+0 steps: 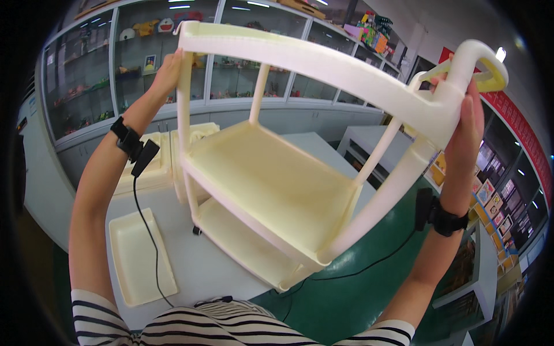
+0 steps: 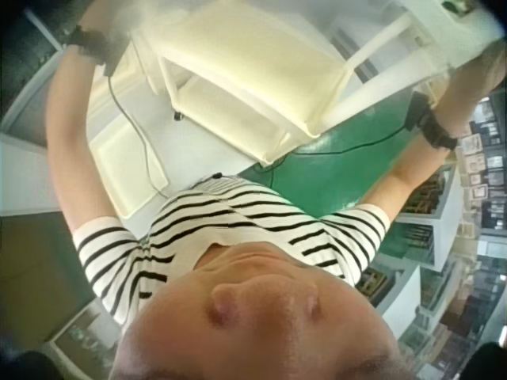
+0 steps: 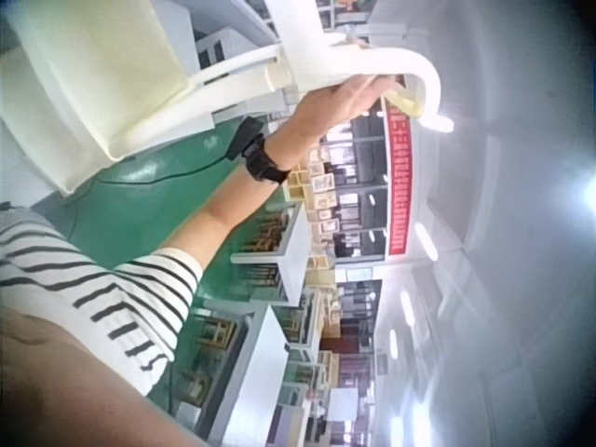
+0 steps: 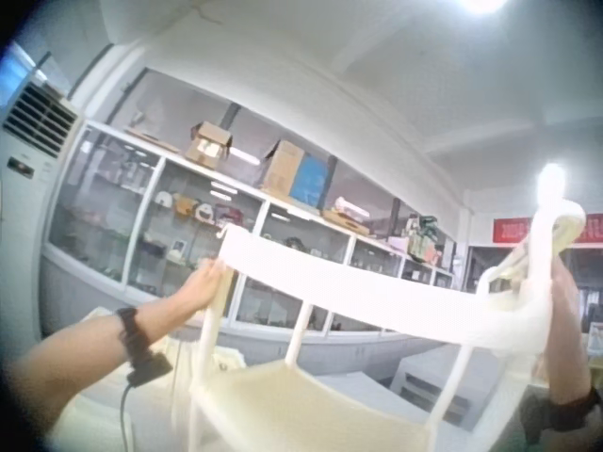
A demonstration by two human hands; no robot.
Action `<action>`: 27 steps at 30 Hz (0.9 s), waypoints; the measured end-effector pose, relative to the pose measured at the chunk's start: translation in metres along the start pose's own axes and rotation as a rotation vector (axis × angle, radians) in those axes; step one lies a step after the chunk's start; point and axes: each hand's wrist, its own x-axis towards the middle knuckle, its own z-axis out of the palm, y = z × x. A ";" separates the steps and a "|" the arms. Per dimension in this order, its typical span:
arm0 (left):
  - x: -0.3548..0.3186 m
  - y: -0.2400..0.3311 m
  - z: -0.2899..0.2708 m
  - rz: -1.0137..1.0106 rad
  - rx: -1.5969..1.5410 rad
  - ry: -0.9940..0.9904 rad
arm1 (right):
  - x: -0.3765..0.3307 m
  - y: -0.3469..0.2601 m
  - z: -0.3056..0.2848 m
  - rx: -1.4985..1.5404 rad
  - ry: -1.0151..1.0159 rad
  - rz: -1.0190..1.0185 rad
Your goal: The person separates the components of a plastic rolling cart by hand, including lifting trays and removing support legs one by one.
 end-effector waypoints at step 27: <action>-0.224 0.104 0.060 0.057 -0.255 -0.836 | 0.067 -0.030 0.105 -0.826 0.027 0.040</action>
